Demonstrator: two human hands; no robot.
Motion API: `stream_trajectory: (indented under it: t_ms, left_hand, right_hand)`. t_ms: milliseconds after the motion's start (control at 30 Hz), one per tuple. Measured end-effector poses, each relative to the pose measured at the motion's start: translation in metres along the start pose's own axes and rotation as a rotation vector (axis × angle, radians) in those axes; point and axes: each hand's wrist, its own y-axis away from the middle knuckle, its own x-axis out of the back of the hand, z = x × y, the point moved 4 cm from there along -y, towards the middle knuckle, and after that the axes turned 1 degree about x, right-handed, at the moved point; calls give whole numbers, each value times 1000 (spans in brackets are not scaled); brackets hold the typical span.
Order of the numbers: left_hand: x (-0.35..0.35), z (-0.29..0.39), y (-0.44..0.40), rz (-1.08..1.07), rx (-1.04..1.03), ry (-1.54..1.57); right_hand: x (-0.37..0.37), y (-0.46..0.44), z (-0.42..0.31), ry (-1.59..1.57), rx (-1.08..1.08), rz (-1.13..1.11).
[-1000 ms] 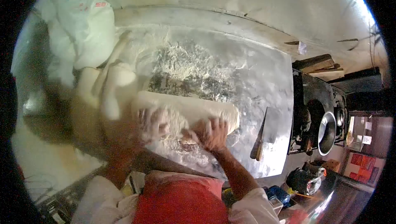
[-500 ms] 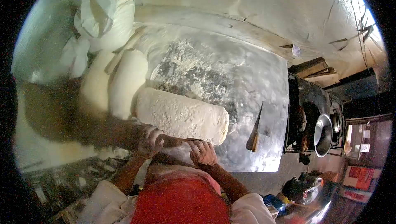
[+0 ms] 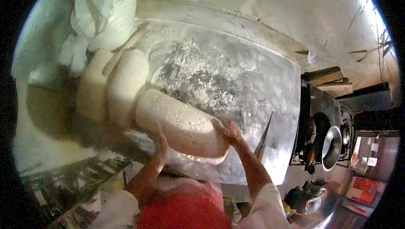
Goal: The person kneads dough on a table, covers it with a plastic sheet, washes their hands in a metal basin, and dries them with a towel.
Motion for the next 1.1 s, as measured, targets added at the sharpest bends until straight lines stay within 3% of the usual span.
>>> stream_trajectory:
  t_ms: [67,133,200,267,300,400,433,467,533,600,667,733,767,867,933,1033,1067,1100]
  left_hand:
    - [-19,13,-23,-7,-43,-107]
    - [-49,35,-52,-59,-206,-341]
    - [-87,66,-81,-164,-397,-598]
    - [-127,110,-103,-418,-407,-804]
    - [-147,158,-82,-459,-382,-1135]
    - [-160,162,-112,-577,-536,-1090]
    - [-155,187,-85,-618,-553,-1112]
    - [-131,169,-93,-685,-680,-1102]
    - [-90,137,-100,-748,-821,-1092]
    - [-46,115,-85,-724,-929,-1060]
    - [-23,119,-73,-683,-1021,-1014]
    - [-27,143,-51,-566,-1008,-1330]
    - [-22,144,-48,-518,-990,-1259]
    - [-7,119,-56,-443,-956,-1196]
    - [-11,124,-50,-273,-1045,-1018]
    - [-25,135,-38,-229,-1083,-945]
    - [-28,143,-36,-211,-1100,-915]
    - [-26,151,-43,-318,-964,-994]
  right_hand:
    - [-14,1,5,-98,-105,19]
    - [-27,12,6,206,158,115]
    - [-50,19,-3,-96,-141,145]
    - [-90,34,6,-286,-378,164]
    - [-119,45,20,-325,-473,136]
    - [-153,41,-24,-552,-484,20]
    - [-145,34,-68,-690,-472,-12]
    - [-138,27,-93,-786,-463,24]
    - [-135,12,-64,-416,-320,225]
    - [-132,-15,-57,-861,-326,422]
    - [-137,-45,-70,-914,-287,466]
    - [-143,-75,-82,-1013,-175,551]
    - [-142,-93,-96,-1064,-117,590]
    - [-117,-119,-152,-900,-37,398]
    - [-128,-144,-135,-1007,8,342]
    - [-107,-177,-136,-847,147,166]
    - [-103,-180,-131,-584,46,183]
    - [-99,-179,-127,-457,1,201]
